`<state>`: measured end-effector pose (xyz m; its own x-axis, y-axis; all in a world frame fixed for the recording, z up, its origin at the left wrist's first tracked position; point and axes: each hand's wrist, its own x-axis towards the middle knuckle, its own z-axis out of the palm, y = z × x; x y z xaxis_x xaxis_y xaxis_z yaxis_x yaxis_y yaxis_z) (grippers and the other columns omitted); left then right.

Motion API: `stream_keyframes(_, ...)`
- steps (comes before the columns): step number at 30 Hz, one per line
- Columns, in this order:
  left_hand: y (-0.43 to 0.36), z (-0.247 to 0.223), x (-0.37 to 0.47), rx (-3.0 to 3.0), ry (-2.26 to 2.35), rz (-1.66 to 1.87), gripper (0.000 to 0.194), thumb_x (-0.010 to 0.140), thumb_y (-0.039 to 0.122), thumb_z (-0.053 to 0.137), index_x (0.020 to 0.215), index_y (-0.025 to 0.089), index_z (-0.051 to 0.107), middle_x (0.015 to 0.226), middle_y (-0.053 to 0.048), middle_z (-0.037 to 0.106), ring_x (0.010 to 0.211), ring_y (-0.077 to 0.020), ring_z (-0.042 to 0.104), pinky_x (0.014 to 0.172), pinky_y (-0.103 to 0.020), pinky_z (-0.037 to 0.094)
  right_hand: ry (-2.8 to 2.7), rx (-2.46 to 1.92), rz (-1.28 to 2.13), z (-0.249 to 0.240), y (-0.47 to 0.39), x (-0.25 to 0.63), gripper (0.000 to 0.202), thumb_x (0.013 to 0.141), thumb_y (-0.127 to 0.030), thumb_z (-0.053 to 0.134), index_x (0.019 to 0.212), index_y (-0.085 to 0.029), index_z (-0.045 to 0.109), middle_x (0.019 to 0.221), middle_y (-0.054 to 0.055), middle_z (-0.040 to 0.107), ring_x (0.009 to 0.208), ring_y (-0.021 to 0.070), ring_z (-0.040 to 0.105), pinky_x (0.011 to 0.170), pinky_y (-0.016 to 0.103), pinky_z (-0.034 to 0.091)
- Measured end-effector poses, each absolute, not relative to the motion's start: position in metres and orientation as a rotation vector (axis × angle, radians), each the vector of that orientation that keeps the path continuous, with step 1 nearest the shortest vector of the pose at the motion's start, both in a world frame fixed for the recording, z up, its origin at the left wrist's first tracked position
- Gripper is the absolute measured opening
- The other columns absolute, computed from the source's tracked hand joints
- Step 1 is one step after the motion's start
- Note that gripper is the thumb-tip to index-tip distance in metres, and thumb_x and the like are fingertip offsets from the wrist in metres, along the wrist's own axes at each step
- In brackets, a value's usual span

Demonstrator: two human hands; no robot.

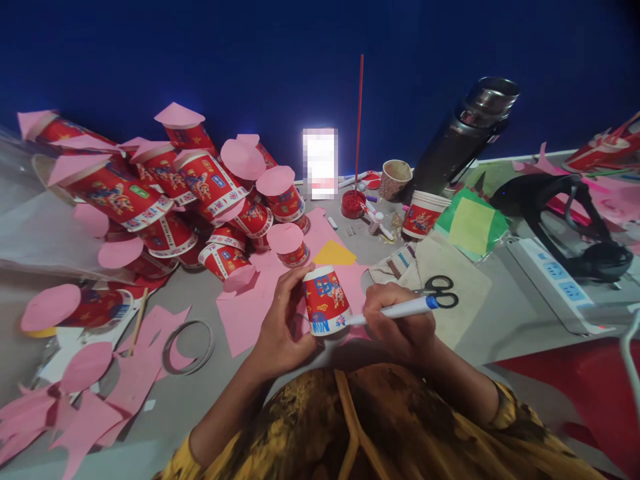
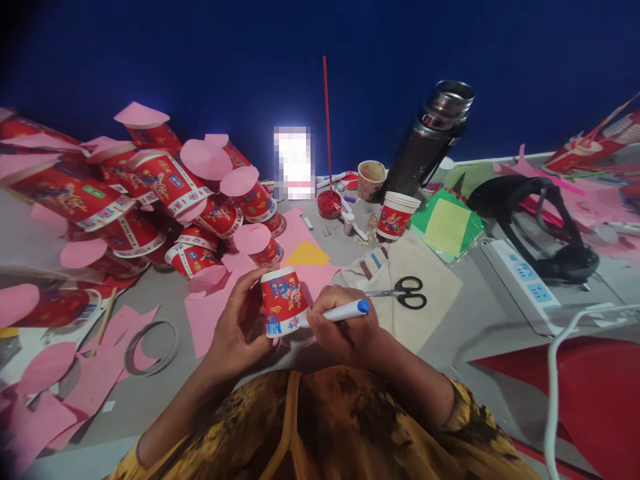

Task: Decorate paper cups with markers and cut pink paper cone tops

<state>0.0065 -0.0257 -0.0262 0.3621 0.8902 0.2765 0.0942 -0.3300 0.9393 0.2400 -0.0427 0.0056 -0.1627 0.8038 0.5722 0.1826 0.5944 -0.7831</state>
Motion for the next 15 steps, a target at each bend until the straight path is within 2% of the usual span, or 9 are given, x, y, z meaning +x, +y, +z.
stream_keyframes(15,-0.0252,-0.0236,0.0069,1.753,0.907,1.051,0.091,0.076,0.009,0.073,0.159,0.030,0.042,0.162,-0.015,0.045,0.156,-0.0390,0.043,0.131,-0.064,0.035,-1.634,-0.880,0.600,0.0114,-0.0420,0.2395,0.016,0.097,-0.011,0.060,0.085,-0.021,0.062,0.069,-0.001,0.062,0.056,0.0147,0.059,0.053,0.028,0.043)
